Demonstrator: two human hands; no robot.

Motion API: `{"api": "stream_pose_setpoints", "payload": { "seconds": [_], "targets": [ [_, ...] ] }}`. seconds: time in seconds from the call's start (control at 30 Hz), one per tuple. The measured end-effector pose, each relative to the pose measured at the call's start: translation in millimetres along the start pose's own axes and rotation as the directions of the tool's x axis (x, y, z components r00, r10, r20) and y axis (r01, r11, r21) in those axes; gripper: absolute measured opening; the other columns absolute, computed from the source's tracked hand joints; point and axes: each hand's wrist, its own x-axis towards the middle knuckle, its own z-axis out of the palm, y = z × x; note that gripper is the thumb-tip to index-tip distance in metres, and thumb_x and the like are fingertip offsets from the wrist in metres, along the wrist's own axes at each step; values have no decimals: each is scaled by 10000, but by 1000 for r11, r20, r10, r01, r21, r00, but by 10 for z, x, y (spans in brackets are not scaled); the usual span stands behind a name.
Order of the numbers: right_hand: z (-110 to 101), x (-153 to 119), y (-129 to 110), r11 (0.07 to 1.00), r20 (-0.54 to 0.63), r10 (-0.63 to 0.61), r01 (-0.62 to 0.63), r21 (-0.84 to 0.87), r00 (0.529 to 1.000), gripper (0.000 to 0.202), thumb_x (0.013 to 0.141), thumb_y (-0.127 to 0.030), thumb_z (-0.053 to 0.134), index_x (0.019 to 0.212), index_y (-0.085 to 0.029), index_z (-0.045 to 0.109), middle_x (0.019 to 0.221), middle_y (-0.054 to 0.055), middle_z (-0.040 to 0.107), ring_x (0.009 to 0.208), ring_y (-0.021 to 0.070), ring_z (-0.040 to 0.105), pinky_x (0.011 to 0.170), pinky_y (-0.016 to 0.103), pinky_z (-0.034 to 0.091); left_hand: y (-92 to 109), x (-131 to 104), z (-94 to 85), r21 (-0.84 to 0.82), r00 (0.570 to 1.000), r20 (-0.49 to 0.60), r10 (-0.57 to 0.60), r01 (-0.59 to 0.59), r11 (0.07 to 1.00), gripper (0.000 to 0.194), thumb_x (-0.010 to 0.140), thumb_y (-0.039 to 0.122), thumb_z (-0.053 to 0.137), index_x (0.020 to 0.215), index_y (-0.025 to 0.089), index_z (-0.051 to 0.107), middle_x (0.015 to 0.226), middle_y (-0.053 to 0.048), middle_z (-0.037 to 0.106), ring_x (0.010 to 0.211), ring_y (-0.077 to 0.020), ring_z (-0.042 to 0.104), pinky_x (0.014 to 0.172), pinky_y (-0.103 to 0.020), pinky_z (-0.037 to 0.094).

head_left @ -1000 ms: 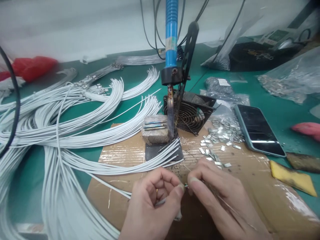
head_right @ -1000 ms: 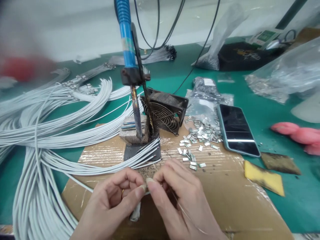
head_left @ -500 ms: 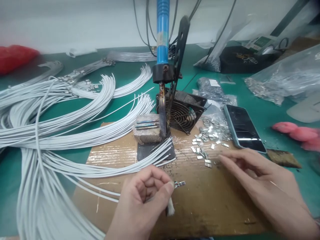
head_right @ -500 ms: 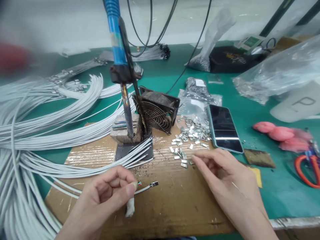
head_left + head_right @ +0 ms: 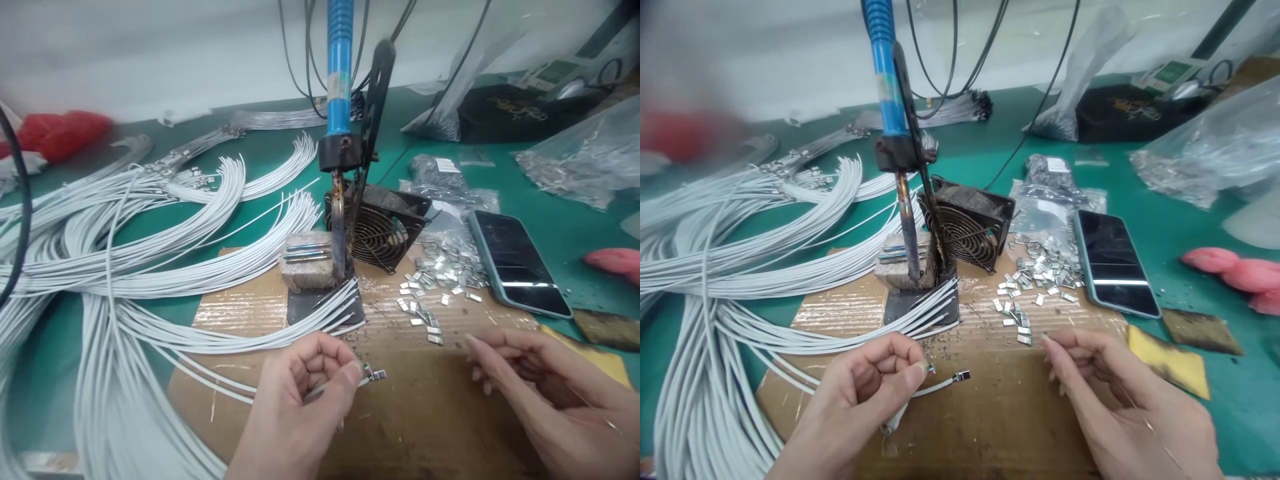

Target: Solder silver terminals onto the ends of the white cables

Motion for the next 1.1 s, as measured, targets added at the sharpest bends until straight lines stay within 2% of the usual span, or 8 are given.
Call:
{"api": "stream_pose_setpoints", "payload": {
  "seconds": [0.1,0.17,0.23,0.37,0.57,0.77,0.87,1.1],
  "targets": [
    [52,-115,-209,997,8,62,-63,55,998,296,767,-557,812,922,-306,782,868,-26,782,749,140,731,715,128,593,3,6,6,22,1000,-26,13,-12,1000,184,701,297,791,687,146,687,569,52,545,517,-53,402,484,-159,266],
    [103,-159,-412,983,62,84,-93,160,995,244,737,-518,820,854,-306,790,846,-29,783,710,139,727,669,114,597,5,5,13,21,999,-44,20,-20,1000,165,689,274,791,675,147,687,554,57,538,510,-51,401,481,-150,270],
    [153,-172,-606,938,74,187,-200,282,980,168,745,-472,799,781,-310,773,745,-49,743,635,109,691,600,88,565,6,5,22,8,998,-57,18,-17,1000,156,674,251,798,665,144,684,540,62,534,495,-45,408,475,-139,280],
    [220,-142,-821,934,237,26,-108,341,971,152,831,-409,741,738,-296,780,591,-42,681,497,94,636,500,85,530,10,4,38,-62,998,-57,1,-5,998,174,655,257,804,654,143,672,528,49,571,479,-57,483,490,-134,374],
    [327,-166,-898,837,383,113,-296,461,917,212,812,-438,818,767,-234,779,573,-7,650,515,113,640,494,101,523,22,-2,21,-38,998,-62,-19,17,999,156,635,216,815,637,135,682,503,37,589,466,-39,460,477,-102,336],
    [423,-175,-957,743,483,74,-371,557,872,61,791,-328,857,803,-280,821,688,-9,723,559,94,634,492,86,491,38,-7,21,-40,999,-43,8,-10,999,143,632,204,817,617,159,682,668,-22,701,577,-86,571,537,-126,463],
    [428,-168,-960,740,488,52,-361,567,871,59,774,-271,867,796,-301,820,734,-20,752,653,110,693,525,72,496,47,-11,35,-46,999,-50,6,-8,999,146,626,192,814,602,161,673,669,-11,705,573,-80,591,540,-114,478],
    [406,-162,-945,782,487,12,-312,540,873,119,883,-383,789,816,-288,813,781,-6,777,705,115,727,619,89,542,53,-7,52,-68,999,-51,16,-20,997,160,632,173,802,584,168,649,682,11,714,595,-79,636,562,-106,492]
  ]
}}
